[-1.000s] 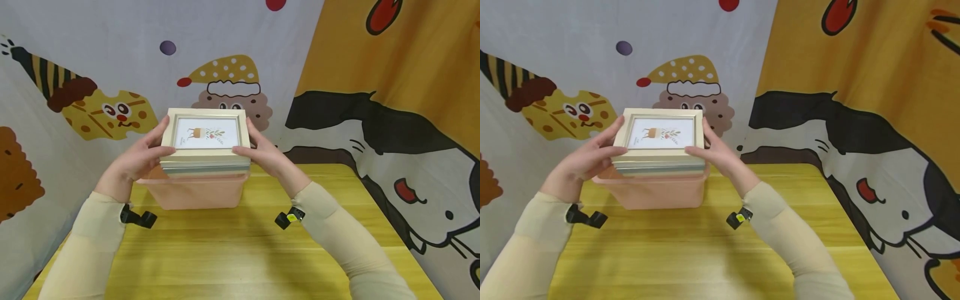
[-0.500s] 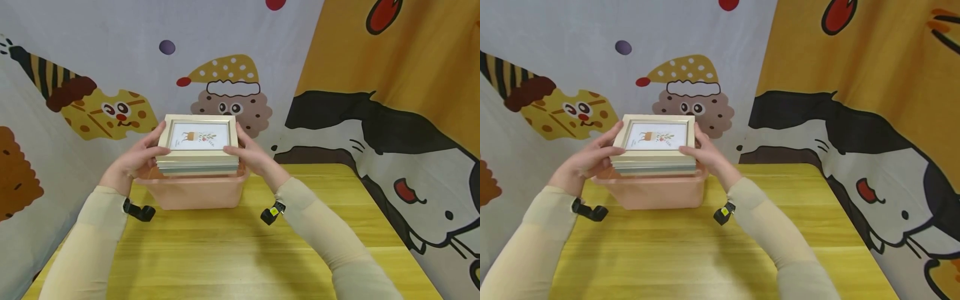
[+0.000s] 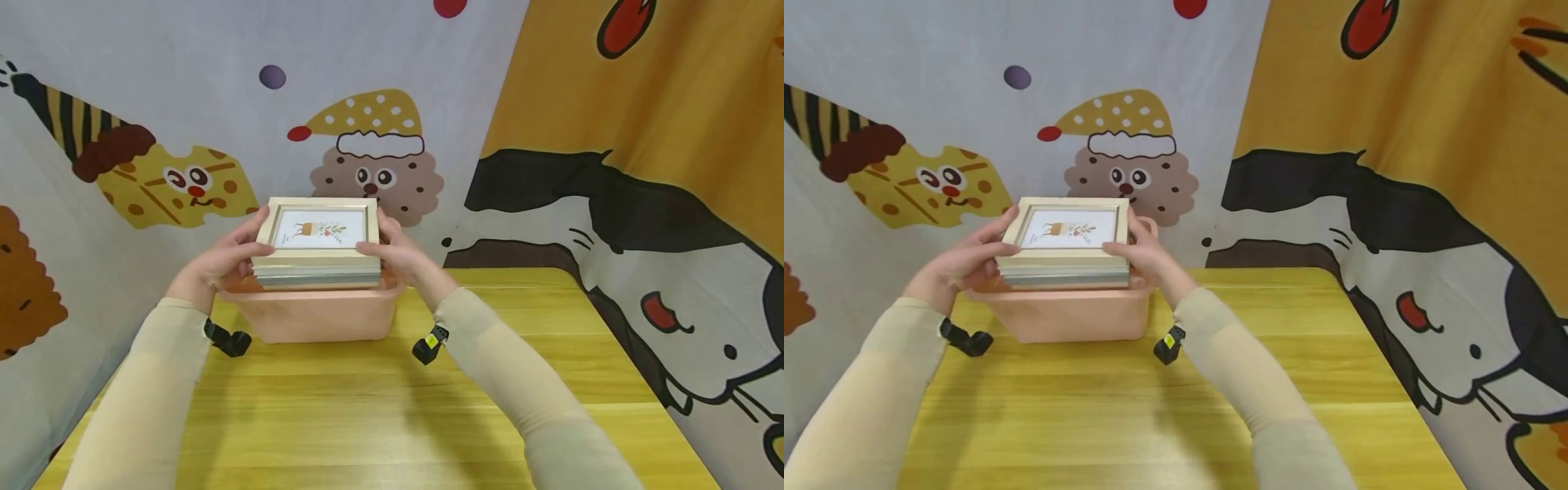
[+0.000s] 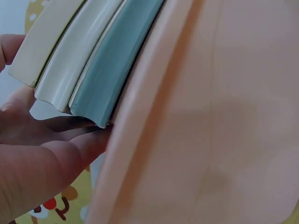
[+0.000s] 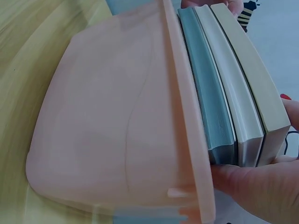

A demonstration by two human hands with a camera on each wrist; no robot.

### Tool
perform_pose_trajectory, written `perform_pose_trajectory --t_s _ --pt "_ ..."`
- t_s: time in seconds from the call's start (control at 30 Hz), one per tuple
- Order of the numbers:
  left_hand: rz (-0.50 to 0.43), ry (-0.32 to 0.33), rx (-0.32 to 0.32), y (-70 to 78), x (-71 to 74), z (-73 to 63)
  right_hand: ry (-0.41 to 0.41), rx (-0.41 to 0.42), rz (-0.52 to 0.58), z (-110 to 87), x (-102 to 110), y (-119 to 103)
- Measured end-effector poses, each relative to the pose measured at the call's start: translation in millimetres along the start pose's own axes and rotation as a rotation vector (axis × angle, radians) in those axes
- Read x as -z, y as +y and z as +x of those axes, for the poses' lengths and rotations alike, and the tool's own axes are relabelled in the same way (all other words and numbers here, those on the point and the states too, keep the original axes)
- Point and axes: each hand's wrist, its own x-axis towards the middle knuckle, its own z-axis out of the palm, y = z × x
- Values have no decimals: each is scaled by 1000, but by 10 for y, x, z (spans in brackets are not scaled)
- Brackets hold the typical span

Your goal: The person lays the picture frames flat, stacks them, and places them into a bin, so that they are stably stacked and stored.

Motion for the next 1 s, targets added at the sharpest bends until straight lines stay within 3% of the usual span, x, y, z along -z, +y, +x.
perform_pose_trajectory --t_s 0.33,0.7,1.0 --pt "25 -4 30 -67 63 24 -1 -44 119 66 -75 82" --pt "103 56 84 -128 88 60 -31 -51 194 127 -103 155" --pt "109 61 112 -171 106 103 -22 -79 202 172 -118 225"
